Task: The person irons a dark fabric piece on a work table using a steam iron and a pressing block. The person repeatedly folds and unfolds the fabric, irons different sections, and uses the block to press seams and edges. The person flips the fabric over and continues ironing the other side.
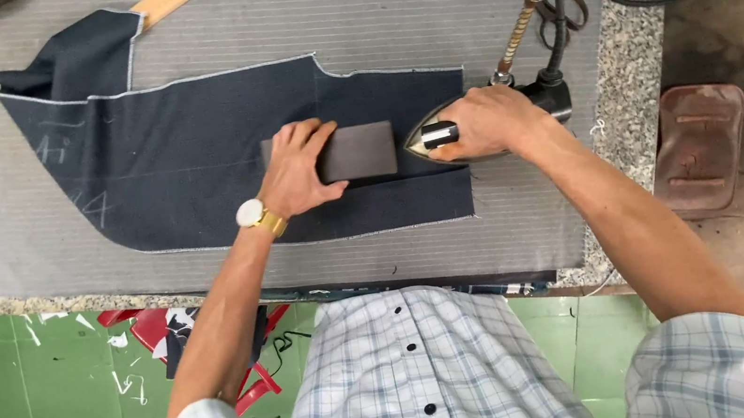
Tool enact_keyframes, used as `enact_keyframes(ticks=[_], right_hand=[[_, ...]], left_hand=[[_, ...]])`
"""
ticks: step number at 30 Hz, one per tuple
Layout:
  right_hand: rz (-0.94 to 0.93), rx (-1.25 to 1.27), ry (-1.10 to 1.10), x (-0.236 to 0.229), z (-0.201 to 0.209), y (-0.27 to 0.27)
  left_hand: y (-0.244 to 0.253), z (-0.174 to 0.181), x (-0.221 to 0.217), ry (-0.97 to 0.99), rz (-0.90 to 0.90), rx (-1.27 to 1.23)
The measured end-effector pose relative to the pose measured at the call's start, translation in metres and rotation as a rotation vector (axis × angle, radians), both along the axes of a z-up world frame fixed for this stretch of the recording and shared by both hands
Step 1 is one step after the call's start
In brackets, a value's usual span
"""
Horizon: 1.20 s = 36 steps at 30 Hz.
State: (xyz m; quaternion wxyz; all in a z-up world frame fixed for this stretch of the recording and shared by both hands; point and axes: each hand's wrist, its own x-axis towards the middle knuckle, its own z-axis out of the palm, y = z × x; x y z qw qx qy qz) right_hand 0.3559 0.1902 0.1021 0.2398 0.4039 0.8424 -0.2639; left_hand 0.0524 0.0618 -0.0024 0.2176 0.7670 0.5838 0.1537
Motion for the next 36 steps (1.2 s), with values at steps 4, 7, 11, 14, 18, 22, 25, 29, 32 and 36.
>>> enact_keyframes(ticks=[4, 7, 11, 14, 18, 22, 25, 29, 32, 36], right_hand=[[-0.042, 0.002, -0.005, 0.015, 0.002, 0.000], [-0.058, -0.022, 0.024, 0.014, 0.005, -0.001], [-0.049, -0.031, 0.033, 0.015, 0.009, 0.000], [-0.054, -0.040, 0.037, 0.010, 0.016, -0.001], [-0.022, -0.041, 0.129, -0.003, 0.003, -0.003], [0.024, -0.016, 0.204, -0.022, -0.007, -0.003], [0.071, 0.038, 0.258, -0.028, -0.025, -0.002], [0.075, 0.069, 0.262, -0.030, -0.052, 0.001], [0.037, 0.089, 0.256, -0.028, -0.059, 0.000], [-0.050, 0.004, 0.241, -0.003, -0.035, -0.001]], left_hand=[[0.010, -0.019, 0.011, 0.123, -0.049, -0.037], [0.008, -0.008, 0.009, 0.251, -0.062, -0.064], [0.005, 0.010, -0.001, 0.373, -0.068, -0.083], [0.000, 0.025, -0.008, 0.498, -0.035, -0.159], [-0.001, 0.028, 0.007, 0.646, 0.064, -0.250], [0.006, 0.044, 0.015, 0.653, 0.093, -0.374], [0.008, 0.047, 0.014, 0.661, 0.091, -0.454], [0.005, 0.040, 0.010, 0.648, 0.112, -0.467], [0.002, 0.035, 0.003, 0.629, 0.123, -0.432], [0.000, 0.017, -0.018, 0.405, 0.129, -0.300]])
